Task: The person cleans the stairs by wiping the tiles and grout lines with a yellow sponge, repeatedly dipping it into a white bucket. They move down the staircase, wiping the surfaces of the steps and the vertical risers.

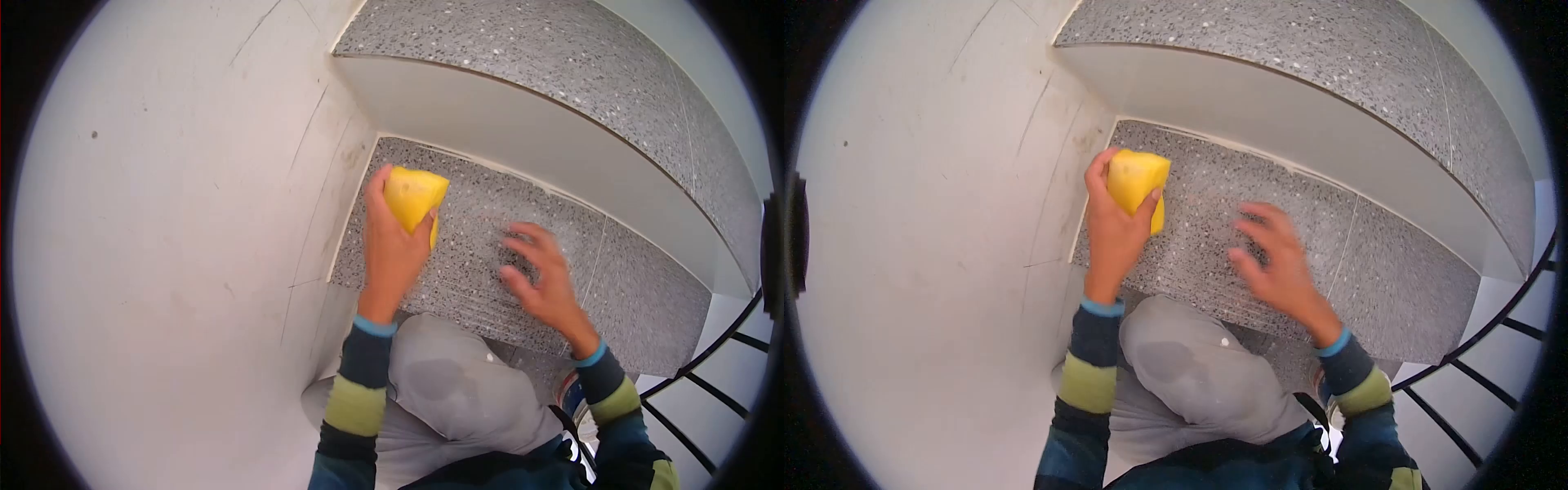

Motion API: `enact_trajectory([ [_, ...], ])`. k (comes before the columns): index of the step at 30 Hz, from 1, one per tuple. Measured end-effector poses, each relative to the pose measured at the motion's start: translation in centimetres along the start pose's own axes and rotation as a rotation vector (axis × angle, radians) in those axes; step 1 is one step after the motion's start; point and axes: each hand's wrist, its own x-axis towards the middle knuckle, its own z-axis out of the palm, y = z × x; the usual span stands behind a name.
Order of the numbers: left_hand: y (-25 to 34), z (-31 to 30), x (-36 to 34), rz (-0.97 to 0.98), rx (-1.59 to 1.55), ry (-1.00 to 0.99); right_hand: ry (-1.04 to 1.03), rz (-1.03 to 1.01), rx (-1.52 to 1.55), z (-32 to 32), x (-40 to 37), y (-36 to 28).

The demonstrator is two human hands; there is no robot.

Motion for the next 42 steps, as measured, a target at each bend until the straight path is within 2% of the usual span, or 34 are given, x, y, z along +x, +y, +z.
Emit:
enact_trajectory([
  [1,-0.4,0.4,1.3,0.083,0.179,0.086,0.070,0.042,-0.088,-1.4,-1.5,2.2],
  [2,-0.6,0.6,2.3,0.089,0.190,0.091,0.122,0.048,-0.157,-3.0,-3.2,4.1],
  [4,-1.3,1.0,4.0,0.181,0.409,0.110,0.197,0.122,-0.279,-6.1,-6.7,7.1],
  [8,-3.9,2.8,5.9,0.172,0.526,0.125,0.284,0.227,-0.420,-10.1,-13.3,11.4],
  [10,-4.9,4.0,6.3,0.241,0.723,0.165,0.300,0.360,-0.496,-10.6,-15.6,13.3],
  [11,-4.9,4.5,6.4,0.245,0.734,0.160,0.301,0.364,-0.484,-10.3,-16.0,13.7],
  [13,-4.2,5.1,6.3,0.160,0.953,0.125,0.331,0.334,-0.589,-9.8,-16.5,13.9],
  [16,-3.8,5.5,6.7,0.061,0.979,0.058,0.345,0.329,-0.583,-9.4,-16.5,14.2],
  [20,-4.3,6.3,6.6,0.022,0.931,0.031,0.327,0.331,-0.574,-9.6,-16.2,14.1],
  [22,-4.2,6.2,5.9,0.169,0.878,-0.068,0.304,0.315,-0.627,-9.6,-16.3,14.1],
  [23,-4.2,5.8,5.5,0.163,0.888,-0.063,0.301,0.308,-0.617,-9.6,-16.2,13.9],
  [25,-3.6,5.0,5.1,0.253,0.701,-0.286,0.317,0.333,-0.581,-9.6,-16.0,13.6],
  [26,-3.7,4.6,5.2,0.252,0.707,-0.276,0.319,0.324,-0.577,-9.6,-16.1,13.7],
  [28,-4.3,4.3,5.5,0.259,0.633,0.006,0.309,0.313,-0.586,-9.8,-16.4,14.1],
  [29,-4.7,4.3,5.7,0.260,0.632,0.006,0.309,0.314,-0.587,-9.9,-16.4,14.2],
  [31,-4.8,4.5,6.4,0.147,0.775,0.233,0.296,0.315,-0.596,-9.8,-16.4,14.1],
  [38,-4.8,7.1,6.6,0.087,0.861,0.157,0.293,0.324,-0.617,-9.7,-16.2,13.9],
  [42,-2.9,9.3,4.8,0.156,0.807,0.046,0.275,0.339,-0.627,-9.6,-16.3,13.9],
])
